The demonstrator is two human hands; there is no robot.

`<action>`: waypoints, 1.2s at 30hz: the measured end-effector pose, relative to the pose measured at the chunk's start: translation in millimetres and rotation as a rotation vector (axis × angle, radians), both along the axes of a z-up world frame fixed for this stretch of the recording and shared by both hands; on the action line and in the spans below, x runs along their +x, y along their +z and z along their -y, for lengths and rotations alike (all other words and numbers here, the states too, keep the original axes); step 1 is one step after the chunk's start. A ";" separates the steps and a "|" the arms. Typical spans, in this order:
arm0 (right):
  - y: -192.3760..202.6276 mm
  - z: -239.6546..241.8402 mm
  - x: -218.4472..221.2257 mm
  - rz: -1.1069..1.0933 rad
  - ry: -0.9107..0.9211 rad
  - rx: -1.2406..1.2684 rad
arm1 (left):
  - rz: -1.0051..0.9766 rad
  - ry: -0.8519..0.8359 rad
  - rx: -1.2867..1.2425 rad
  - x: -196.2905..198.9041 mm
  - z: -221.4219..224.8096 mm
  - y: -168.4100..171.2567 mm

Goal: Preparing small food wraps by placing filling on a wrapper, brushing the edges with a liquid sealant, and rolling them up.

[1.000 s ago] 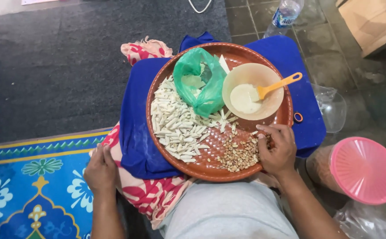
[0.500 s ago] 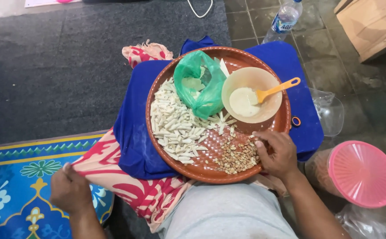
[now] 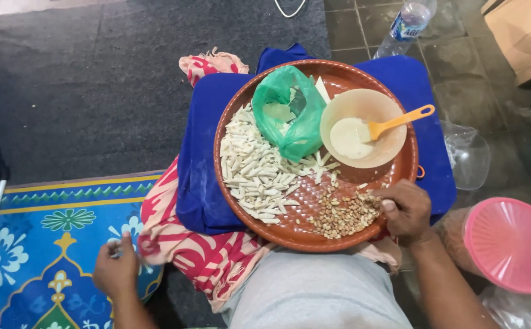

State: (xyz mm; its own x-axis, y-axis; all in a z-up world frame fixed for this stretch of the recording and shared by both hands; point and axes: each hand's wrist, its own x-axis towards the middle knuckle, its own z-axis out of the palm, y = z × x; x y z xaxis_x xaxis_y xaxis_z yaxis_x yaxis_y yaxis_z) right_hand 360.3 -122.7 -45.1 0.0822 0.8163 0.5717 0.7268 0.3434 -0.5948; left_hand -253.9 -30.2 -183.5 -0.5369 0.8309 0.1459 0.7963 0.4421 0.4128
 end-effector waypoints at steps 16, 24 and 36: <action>-12.1 -5.0 4.9 -0.083 -0.050 0.044 | 0.285 -0.582 -0.025 207.3 -82.3 96.5; -28.0 -3.9 14.0 -0.194 -0.072 0.082 | 0.217 -0.569 -0.186 204.9 -77.7 87.1; -1.4 -6.6 0.6 0.039 -0.121 0.024 | 0.083 -0.572 0.113 197.9 -70.9 62.9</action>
